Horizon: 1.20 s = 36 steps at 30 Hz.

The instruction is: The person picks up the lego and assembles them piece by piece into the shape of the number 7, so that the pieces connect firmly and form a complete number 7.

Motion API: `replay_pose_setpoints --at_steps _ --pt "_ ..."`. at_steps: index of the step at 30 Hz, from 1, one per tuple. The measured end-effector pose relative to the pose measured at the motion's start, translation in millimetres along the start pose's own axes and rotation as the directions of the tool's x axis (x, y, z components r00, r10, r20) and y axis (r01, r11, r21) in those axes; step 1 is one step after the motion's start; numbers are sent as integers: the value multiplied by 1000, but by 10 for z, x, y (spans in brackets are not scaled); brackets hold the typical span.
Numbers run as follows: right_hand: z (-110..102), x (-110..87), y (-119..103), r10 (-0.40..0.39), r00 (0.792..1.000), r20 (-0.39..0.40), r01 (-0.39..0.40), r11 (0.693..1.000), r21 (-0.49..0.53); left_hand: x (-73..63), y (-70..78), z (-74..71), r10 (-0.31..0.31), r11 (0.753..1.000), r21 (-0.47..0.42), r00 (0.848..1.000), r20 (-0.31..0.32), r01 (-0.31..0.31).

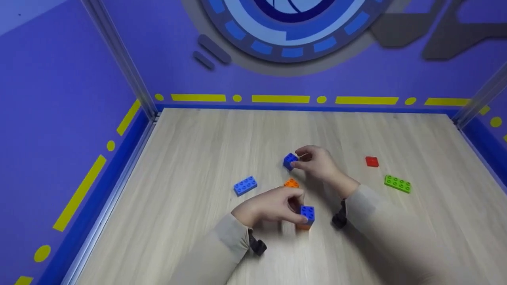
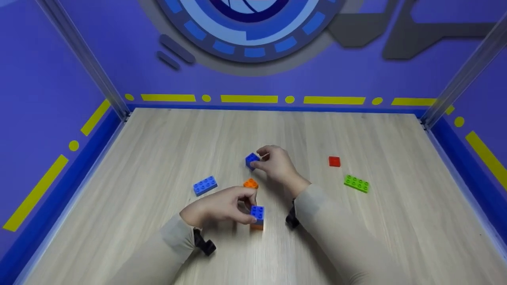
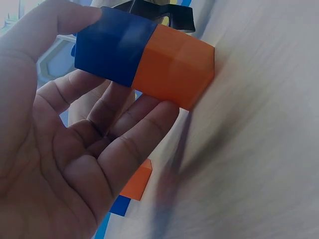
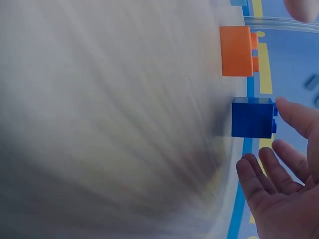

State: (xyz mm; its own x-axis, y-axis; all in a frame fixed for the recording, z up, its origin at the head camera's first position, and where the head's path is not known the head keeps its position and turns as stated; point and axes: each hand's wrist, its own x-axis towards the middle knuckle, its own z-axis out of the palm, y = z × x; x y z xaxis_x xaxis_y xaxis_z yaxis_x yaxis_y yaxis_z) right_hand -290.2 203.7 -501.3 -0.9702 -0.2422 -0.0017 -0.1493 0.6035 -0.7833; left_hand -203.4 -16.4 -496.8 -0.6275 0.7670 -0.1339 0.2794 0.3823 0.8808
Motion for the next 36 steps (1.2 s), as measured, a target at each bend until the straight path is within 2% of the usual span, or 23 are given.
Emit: replay_pose_setpoints --at_steps 11,18,21,29,36 --pt "29 -54 64 17 999 -27 -18 999 -27 57 8 52 33 999 -4 999 11 -33" --pt "-35 -129 77 54 999 7 -55 995 89 46 -39 62 29 998 -50 1000 -4 -30" --pt "-91 -185 60 45 999 20 -47 992 118 30 -58 63 27 998 -60 1000 -8 -28" --pt "-232 -294 -42 -23 999 29 19 993 114 -24 -73 41 4 998 -67 1000 -26 -5" --pt "-334 -397 -79 -34 999 22 29 983 181 17 -130 75 48 994 -91 997 -53 -53"
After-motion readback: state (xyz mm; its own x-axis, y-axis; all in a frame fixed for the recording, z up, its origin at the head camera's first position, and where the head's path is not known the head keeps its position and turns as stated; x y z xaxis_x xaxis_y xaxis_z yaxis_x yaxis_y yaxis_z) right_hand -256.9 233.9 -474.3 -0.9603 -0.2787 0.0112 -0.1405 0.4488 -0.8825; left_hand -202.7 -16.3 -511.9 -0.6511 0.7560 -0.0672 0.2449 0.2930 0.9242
